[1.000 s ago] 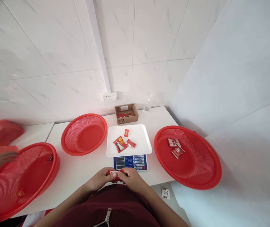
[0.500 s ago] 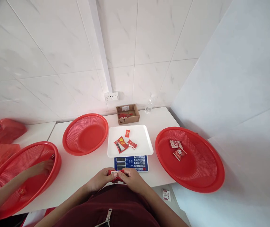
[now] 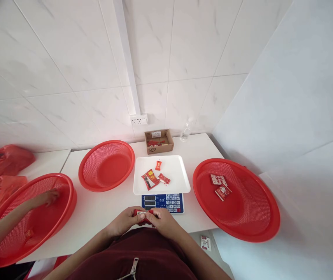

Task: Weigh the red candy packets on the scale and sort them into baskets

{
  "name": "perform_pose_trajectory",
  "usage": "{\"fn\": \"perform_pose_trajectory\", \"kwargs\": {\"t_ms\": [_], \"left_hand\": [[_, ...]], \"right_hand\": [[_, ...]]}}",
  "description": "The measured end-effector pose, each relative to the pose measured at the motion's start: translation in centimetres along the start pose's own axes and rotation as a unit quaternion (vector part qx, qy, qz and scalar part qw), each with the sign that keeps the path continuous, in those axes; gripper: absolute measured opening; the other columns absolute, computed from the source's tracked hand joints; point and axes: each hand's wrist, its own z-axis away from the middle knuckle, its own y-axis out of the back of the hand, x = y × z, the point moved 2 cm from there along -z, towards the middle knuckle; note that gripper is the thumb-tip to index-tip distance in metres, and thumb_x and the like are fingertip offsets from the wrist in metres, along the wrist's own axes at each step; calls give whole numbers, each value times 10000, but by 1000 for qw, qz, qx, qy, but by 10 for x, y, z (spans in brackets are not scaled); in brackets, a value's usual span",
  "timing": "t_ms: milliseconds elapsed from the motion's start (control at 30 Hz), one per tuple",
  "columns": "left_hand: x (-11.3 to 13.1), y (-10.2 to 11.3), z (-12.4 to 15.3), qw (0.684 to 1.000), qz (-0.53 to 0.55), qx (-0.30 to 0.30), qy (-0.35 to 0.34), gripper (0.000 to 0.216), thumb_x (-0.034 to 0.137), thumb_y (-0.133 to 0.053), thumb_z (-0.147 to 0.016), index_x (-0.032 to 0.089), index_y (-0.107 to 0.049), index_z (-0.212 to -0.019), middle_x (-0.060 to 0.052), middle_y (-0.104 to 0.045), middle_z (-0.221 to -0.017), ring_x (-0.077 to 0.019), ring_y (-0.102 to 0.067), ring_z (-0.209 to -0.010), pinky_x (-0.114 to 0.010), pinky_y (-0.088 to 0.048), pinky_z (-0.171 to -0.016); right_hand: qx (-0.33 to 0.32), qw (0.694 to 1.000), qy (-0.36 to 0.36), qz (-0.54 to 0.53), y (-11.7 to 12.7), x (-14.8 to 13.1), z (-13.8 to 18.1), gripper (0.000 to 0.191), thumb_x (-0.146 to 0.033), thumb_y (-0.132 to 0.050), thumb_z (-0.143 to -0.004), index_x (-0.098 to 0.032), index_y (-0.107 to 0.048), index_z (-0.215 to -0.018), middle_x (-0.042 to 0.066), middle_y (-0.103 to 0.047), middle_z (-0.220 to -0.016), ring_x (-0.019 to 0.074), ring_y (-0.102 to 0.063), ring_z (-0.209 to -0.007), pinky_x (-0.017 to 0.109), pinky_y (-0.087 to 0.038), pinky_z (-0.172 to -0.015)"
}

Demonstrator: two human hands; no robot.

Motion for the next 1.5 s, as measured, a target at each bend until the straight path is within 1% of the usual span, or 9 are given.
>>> {"fn": "perform_pose_trajectory", "kwargs": {"t_ms": [200,367,533,767,1067,1500], "left_hand": [[0,1,0,1000,9,9,7,513,598,-609,-736,114,-657,-901,-18,-562,-713,-127,-450,-675,-264,-346,-675],[-1,1,0,999,17,21,20,541,620,-633,-698,114,-652,-890,-16,-573,-702,-128,-462,-670,-270,-347,-673],[-3,3,1,999,16,38,30,530,600,-665,-679,116,-644,-894,-11,-583,-698,-131,-477,-678,-276,-351,-686],[-2,3,1,999,20,40,30,521,586,-675,-677,107,-633,-879,0,-569,-683,-120,-471,-665,-265,-342,-674],[-7,5,1,998,26,43,38,512,567,-686,-675,111,-639,-905,-12,-587,-707,-135,-493,-690,-281,-358,-700],[1,3,1,998,20,46,43,495,577,-686,-666,123,-635,-857,8,-563,-669,-123,-474,-662,-270,-346,-679]], "right_hand": [[2,1000,-1,-7,0,-1,0,479,-530,-407,-883,-159,-663,-720,19,-621,-660,135,-515,-609,237,-348,-575],[-1,1000,-6,4,0,-2,0,465,-519,-413,-881,-158,-650,-708,15,-602,-645,136,-508,-607,238,-338,-565],[-10,1000,-12,1,1,-2,-1,459,-517,-412,-879,-157,-637,-705,10,-595,-640,130,-493,-599,237,-335,-566],[-10,1000,-12,2,-1,0,-2,470,-527,-404,-876,-150,-641,-723,18,-602,-652,134,-501,-616,233,-343,-572],[-13,1000,-19,10,-1,2,-2,476,-538,-407,-870,-151,-645,-725,24,-614,-663,141,-519,-623,237,-347,-571],[-14,999,-27,16,0,2,-3,464,-526,-413,-867,-149,-634,-713,24,-611,-660,138,-519,-621,235,-347,-572]]}}
